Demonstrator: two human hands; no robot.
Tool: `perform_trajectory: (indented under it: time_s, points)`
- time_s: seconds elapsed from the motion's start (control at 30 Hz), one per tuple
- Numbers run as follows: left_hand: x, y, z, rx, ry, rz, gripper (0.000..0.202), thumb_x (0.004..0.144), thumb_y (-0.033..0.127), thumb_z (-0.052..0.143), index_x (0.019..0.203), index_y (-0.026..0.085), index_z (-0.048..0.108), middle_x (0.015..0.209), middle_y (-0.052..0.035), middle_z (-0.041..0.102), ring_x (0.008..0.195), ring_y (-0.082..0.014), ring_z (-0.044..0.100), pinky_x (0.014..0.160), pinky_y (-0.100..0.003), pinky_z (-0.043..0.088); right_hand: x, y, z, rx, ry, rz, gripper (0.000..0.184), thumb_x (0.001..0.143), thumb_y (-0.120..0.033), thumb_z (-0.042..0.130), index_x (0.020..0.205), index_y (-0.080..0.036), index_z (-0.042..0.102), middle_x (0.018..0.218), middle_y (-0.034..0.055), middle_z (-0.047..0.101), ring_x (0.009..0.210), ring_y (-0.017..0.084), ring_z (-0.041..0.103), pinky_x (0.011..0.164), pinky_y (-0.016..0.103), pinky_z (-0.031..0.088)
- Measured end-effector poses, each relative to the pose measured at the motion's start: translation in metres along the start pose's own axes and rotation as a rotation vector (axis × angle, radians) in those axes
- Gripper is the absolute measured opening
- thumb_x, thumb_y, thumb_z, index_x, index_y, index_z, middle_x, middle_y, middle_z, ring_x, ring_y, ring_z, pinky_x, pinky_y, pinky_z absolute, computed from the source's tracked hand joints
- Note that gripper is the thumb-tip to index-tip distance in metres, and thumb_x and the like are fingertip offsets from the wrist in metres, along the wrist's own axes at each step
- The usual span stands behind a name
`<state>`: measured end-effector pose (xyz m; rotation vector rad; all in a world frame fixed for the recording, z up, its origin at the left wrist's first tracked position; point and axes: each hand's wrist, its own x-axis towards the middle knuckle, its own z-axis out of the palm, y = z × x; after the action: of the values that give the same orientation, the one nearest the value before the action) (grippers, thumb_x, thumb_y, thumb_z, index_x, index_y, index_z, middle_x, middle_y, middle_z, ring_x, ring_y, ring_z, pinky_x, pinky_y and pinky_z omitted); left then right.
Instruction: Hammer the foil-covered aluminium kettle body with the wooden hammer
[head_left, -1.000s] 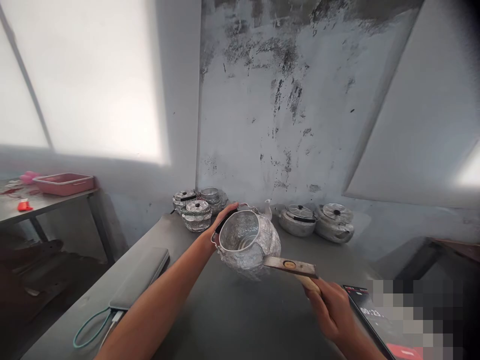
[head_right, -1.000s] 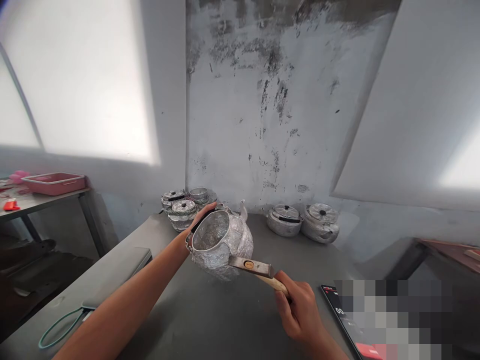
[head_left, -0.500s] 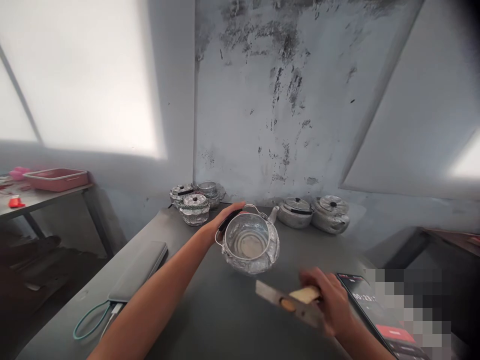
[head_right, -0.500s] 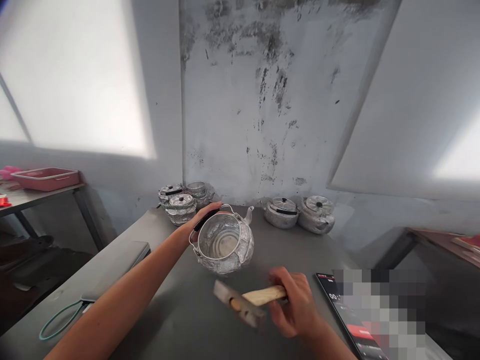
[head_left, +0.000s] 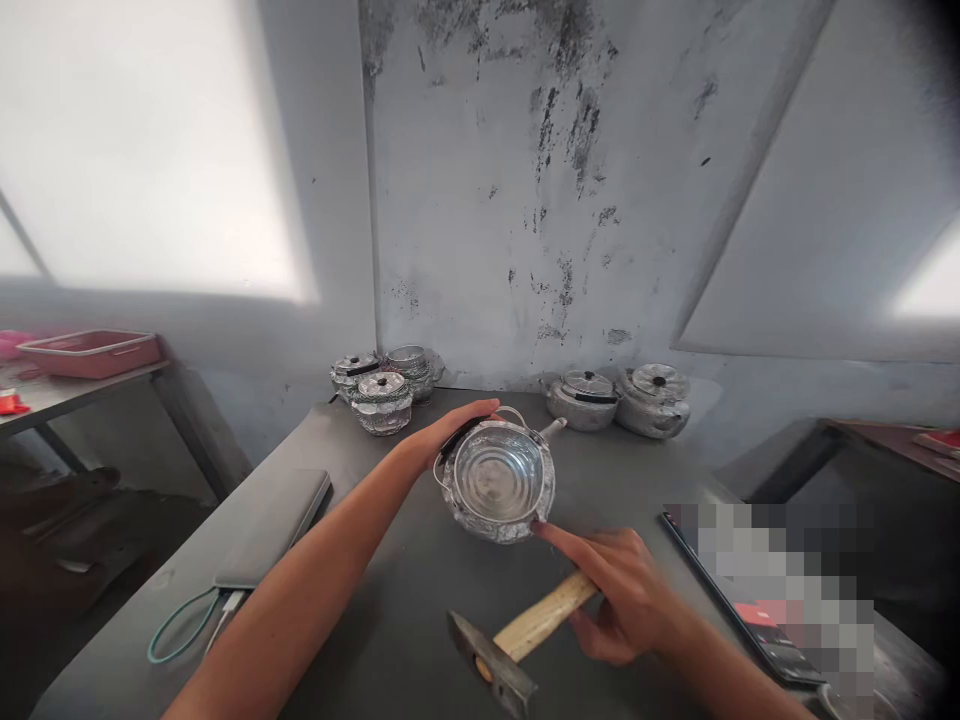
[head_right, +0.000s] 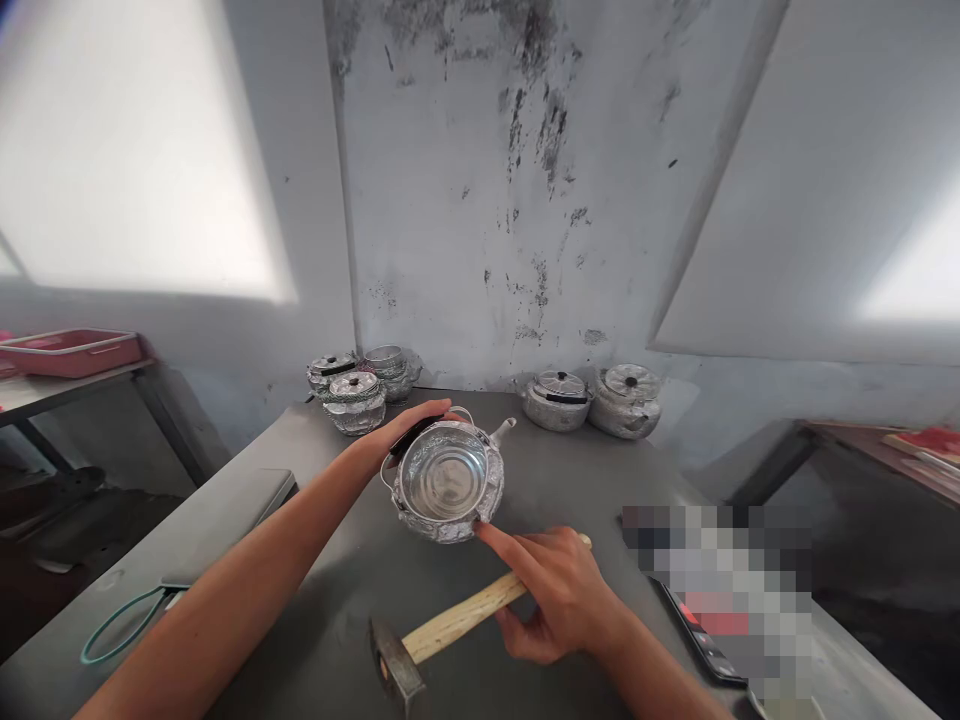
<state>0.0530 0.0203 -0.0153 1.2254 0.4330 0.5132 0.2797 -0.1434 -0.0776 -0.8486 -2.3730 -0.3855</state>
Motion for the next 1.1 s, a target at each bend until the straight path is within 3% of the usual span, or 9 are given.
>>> perform_trajectory:
  time_s: [0.43, 0.8, 1.1]
  points:
    - [0.006, -0.005, -0.008, 0.133, -0.038, -0.055, 0.044, 0.089, 0.058, 0.060, 0.095, 0.018, 0.077, 0.088, -0.0050, 0.072, 0.080, -0.0198, 0.065, 0.085, -0.033, 0.049, 0.002, -0.003, 0.001, -0.090, -0.111, -0.122, 0.058, 0.077, -0.029, 0.047, 0.133, -0.016, 0.047, 0.058, -0.0045, 0.059, 0.042, 0.016, 0.051, 0.046, 0.033, 0.022]
    - [0.005, -0.007, -0.007, 0.286, -0.063, -0.047, 0.046, 0.086, 0.059, 0.065, 0.097, 0.016, 0.077, 0.095, -0.0070, 0.074, 0.086, -0.0213, 0.065, 0.090, -0.036, 0.048, 0.002, -0.008, 0.006, -0.073, -0.210, -0.073, 0.045, 0.075, -0.030, 0.050, 0.117, -0.017, 0.059, 0.061, -0.0022, 0.062, 0.046, 0.017, 0.055, 0.049, 0.033, 0.016]
    - [0.008, -0.016, -0.009, 0.371, 0.013, -0.051, 0.050, 0.081, 0.060, 0.069, 0.094, 0.012, 0.078, 0.084, -0.0075, 0.073, 0.076, -0.0200, 0.063, 0.079, -0.033, 0.048, 0.004, -0.013, 0.011, -0.014, -0.311, 0.023, 0.039, 0.074, -0.031, 0.052, 0.108, -0.018, 0.065, 0.063, -0.0010, 0.066, 0.050, 0.017, 0.059, 0.051, 0.032, 0.016]
